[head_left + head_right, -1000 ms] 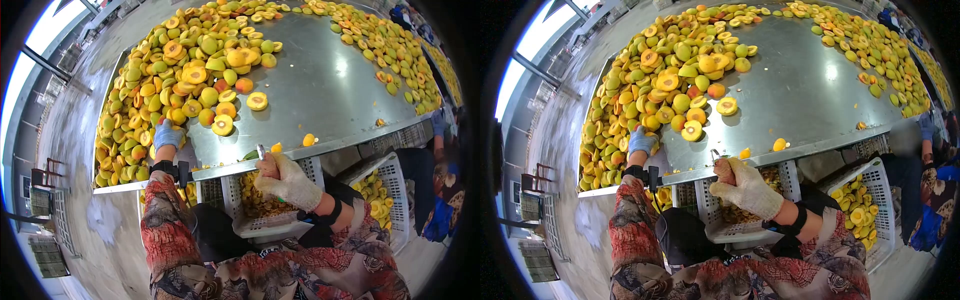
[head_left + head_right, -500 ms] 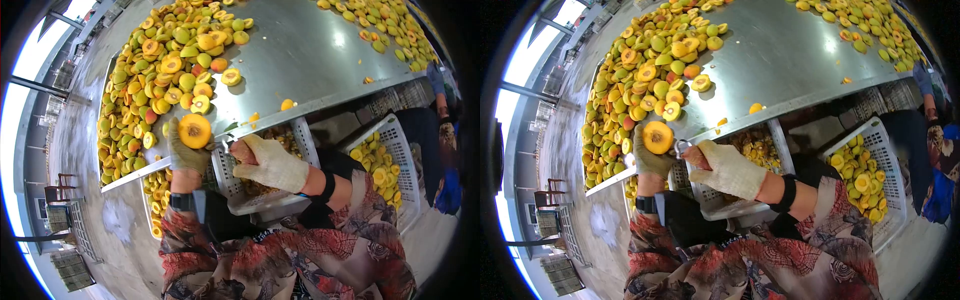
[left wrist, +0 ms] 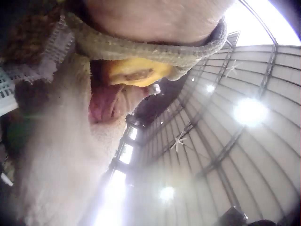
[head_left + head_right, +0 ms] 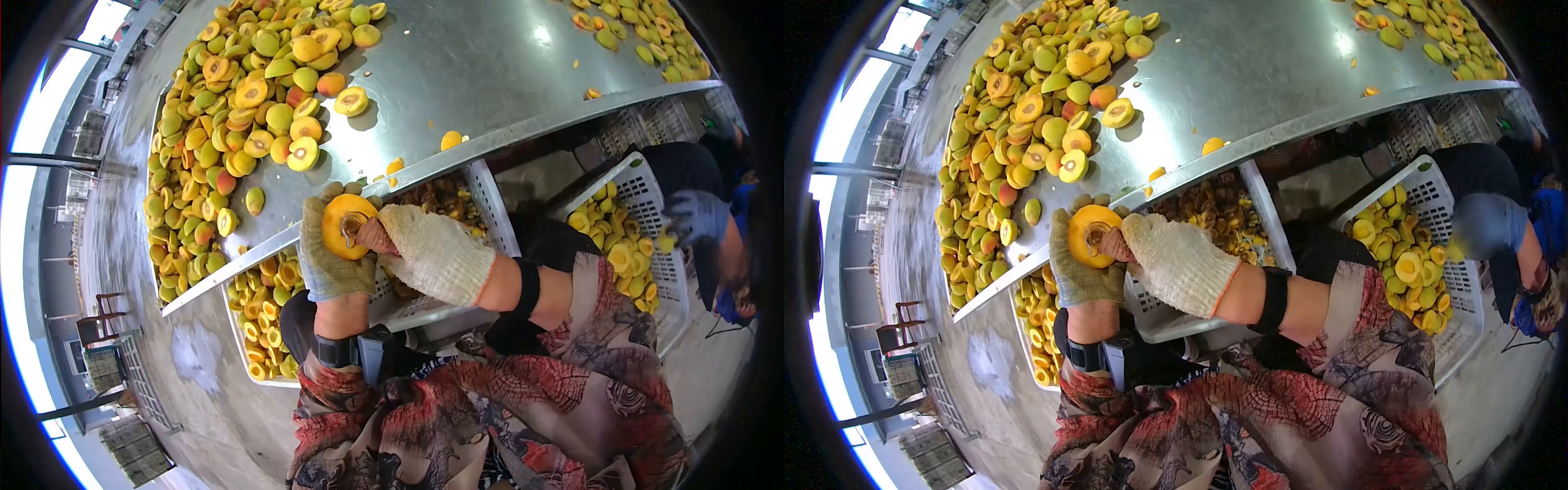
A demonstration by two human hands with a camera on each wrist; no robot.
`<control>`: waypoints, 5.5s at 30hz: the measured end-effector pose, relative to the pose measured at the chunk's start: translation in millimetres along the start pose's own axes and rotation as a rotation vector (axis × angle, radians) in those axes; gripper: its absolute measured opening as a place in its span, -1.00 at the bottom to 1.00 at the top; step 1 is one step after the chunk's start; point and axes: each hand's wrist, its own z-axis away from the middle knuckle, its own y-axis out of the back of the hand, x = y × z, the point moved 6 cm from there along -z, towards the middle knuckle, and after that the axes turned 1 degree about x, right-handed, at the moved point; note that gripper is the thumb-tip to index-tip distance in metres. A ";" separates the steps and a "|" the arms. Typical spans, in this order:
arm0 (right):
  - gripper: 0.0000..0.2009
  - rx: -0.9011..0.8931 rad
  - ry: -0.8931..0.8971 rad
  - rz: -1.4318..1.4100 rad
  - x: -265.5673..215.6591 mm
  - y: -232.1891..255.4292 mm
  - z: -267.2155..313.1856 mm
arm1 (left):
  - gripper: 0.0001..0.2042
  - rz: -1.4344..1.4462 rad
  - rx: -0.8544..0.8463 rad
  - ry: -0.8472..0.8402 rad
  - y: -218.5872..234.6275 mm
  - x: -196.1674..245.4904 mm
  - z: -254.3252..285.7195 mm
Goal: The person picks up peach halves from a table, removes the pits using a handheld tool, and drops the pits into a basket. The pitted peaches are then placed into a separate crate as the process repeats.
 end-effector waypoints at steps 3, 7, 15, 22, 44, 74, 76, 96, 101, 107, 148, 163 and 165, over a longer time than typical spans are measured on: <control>-0.78 0.001 0.003 0.037 -2.8 -4.4 1.5 | -0.57 -0.046 0.002 -0.082 -0.4 2.2 4.4; -0.80 -0.010 0.017 -0.035 -11.0 0.9 -1.0 | -0.60 -0.056 0.049 -0.128 4.2 2.6 8.0; -0.72 -0.055 -0.103 -0.179 -8.6 3.5 0.0 | -0.64 -0.235 -0.026 -0.162 -9.9 6.6 18.2; -0.76 -0.217 -0.245 -0.397 5.0 -27.4 7.2 | -0.66 -0.401 -0.018 -0.166 4.6 10.3 15.8; -0.69 -0.288 -0.147 -0.402 -7.2 -28.1 12.3 | -0.66 -0.672 -0.255 -0.165 -10.5 19.3 9.5; -0.68 -0.767 -0.526 -0.728 -1.7 -76.5 33.9 | -0.71 -0.940 -0.188 0.239 21.6 14.5 1.9; -0.74 -0.542 -0.245 -0.489 0.4 -82.2 25.6 | -0.71 -0.924 -0.168 0.257 29.1 10.1 -0.7; -0.83 -0.325 -0.114 0.375 -1.5 -39.9 8.9 | -0.80 -0.076 0.218 0.158 69.1 -6.2 -1.8; -0.74 -0.497 -0.205 -0.160 5.0 -65.4 19.0 | -0.81 -0.486 0.042 -0.076 55.4 4.5 1.5; -0.84 -0.761 -1.045 -1.767 -24.4 -55.1 35.7 | -0.74 -0.439 -0.110 -0.136 38.9 6.7 7.4; -0.71 -0.418 -0.327 -0.511 -7.2 -30.5 -22.8 | -0.54 -1.410 0.268 -0.163 156.5 156.0 -151.3; -0.65 -0.232 -0.266 -0.464 -18.2 -34.5 -20.0 | -0.53 0.051 -0.031 0.023 65.3 68.9 -4.7; -0.65 -0.142 -0.202 -0.521 -23.6 -31.7 -21.3 | -0.51 0.059 -0.018 0.011 60.5 55.8 2.7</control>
